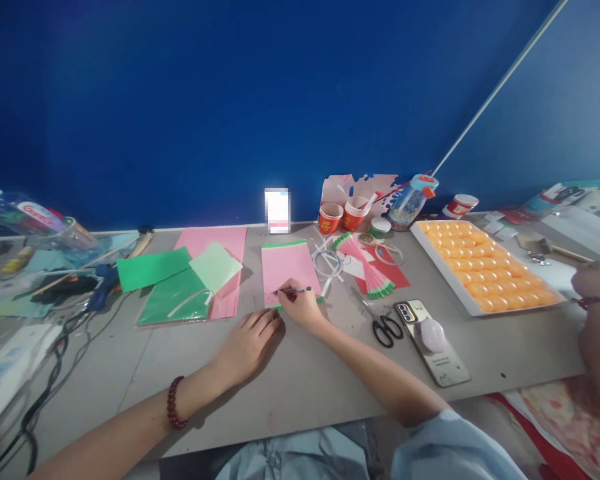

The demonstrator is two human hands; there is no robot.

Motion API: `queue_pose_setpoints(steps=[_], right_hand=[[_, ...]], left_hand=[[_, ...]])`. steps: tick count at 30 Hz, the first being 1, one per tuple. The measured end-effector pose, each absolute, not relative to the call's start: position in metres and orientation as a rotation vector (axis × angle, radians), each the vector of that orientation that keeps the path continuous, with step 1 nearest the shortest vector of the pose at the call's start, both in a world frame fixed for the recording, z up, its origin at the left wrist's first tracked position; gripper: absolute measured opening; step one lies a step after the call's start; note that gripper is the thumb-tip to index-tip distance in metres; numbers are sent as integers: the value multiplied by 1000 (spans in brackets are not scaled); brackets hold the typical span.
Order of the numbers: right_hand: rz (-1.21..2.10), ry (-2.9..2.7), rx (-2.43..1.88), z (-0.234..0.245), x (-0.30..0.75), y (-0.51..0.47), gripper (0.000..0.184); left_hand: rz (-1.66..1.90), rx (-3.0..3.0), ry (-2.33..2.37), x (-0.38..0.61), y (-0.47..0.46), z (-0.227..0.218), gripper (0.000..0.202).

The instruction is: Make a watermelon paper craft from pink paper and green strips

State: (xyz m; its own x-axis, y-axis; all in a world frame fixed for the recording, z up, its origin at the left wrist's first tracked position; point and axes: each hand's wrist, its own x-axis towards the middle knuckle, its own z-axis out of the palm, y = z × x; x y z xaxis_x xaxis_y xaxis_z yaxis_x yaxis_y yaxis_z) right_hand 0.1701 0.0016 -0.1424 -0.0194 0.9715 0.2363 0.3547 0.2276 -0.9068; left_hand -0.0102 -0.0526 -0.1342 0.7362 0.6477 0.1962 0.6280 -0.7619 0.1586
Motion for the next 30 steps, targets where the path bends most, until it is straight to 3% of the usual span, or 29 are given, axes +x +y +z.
queue_pose_setpoints(steps=[30], right_hand=[[777, -1399, -1327, -135, 178, 3, 10]], left_hand=[[388, 2860, 1044, -10, -53, -133, 40]])
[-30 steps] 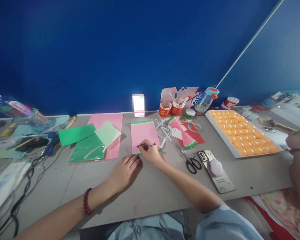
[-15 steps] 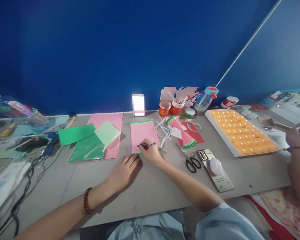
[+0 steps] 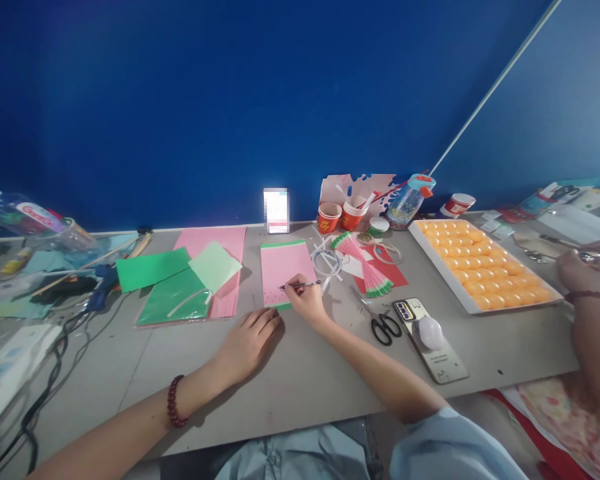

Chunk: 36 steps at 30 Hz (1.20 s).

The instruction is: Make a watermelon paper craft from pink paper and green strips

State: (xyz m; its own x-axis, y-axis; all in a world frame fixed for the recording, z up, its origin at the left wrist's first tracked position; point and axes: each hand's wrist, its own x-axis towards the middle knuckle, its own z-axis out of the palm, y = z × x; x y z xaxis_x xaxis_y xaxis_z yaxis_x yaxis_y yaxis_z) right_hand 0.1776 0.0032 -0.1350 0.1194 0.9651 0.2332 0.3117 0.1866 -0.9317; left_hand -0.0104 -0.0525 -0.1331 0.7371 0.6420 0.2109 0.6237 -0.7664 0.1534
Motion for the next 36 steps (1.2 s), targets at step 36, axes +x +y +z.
queue_pose_setpoints(steps=[36], right_hand=[[802, -1437, -1349, -140, 183, 4, 10]], left_hand=[[352, 2859, 1057, -9, -53, -129, 43]])
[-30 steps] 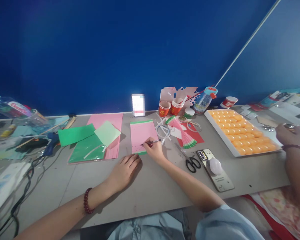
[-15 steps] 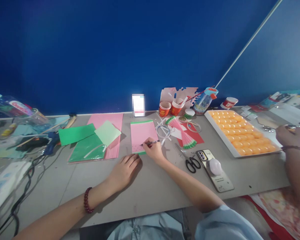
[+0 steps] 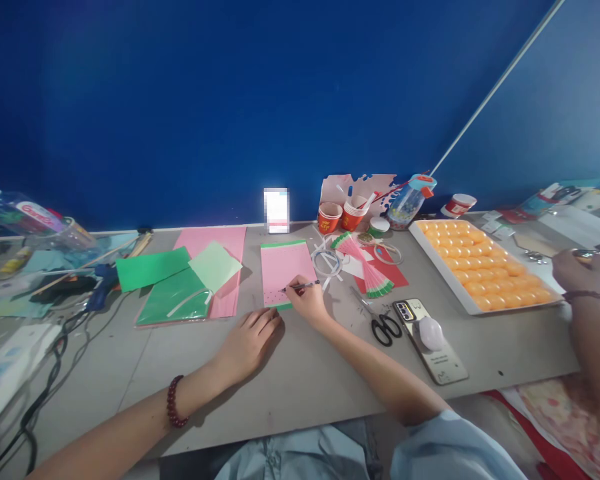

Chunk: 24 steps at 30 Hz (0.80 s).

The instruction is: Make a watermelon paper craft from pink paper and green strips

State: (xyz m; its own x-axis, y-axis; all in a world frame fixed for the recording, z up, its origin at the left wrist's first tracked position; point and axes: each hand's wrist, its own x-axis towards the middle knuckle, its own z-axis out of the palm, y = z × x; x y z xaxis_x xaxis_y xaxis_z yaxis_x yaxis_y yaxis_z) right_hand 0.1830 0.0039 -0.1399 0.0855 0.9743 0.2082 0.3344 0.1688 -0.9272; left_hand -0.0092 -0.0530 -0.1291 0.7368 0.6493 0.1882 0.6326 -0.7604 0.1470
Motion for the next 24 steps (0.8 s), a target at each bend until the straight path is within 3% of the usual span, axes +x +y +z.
queue_pose_setpoints(steps=[24], right_hand=[[931, -1349, -1350, -132, 194, 8, 19]], left_hand=[[307, 2857, 1066, -10, -53, -130, 43]])
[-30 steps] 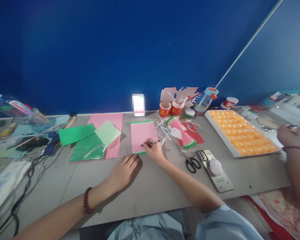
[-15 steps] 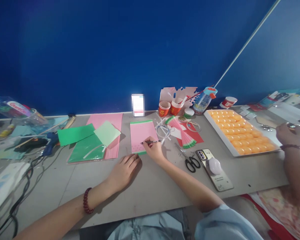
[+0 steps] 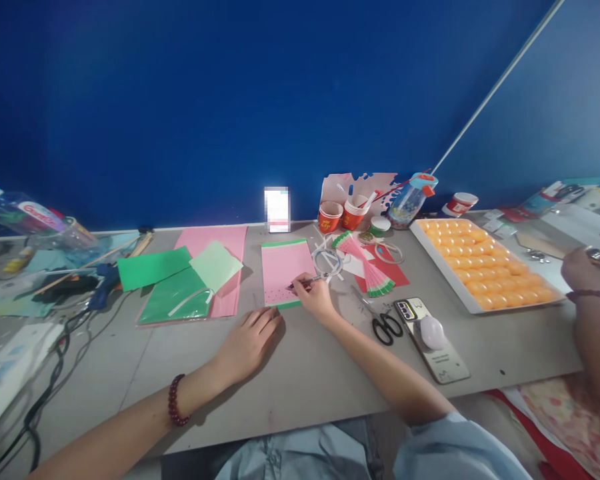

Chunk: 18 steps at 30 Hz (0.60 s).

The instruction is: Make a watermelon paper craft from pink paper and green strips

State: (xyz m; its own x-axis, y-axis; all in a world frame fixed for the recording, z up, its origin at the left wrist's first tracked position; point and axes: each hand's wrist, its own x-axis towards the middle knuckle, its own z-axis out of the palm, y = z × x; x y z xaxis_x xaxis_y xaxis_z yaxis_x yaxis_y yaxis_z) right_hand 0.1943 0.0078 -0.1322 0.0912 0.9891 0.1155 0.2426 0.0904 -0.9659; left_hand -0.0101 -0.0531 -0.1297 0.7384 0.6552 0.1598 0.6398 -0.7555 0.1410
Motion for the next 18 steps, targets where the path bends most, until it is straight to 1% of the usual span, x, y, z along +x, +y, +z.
queue_pose_setpoints(steps=[4, 18], right_hand=[[882, -1387, -1347, -134, 194, 8, 18], [875, -1390, -1381, -137, 194, 9, 18]], left_hand=[[305, 2858, 1066, -9, -53, -130, 44], [322, 2858, 1067, -9, -53, -131, 45]])
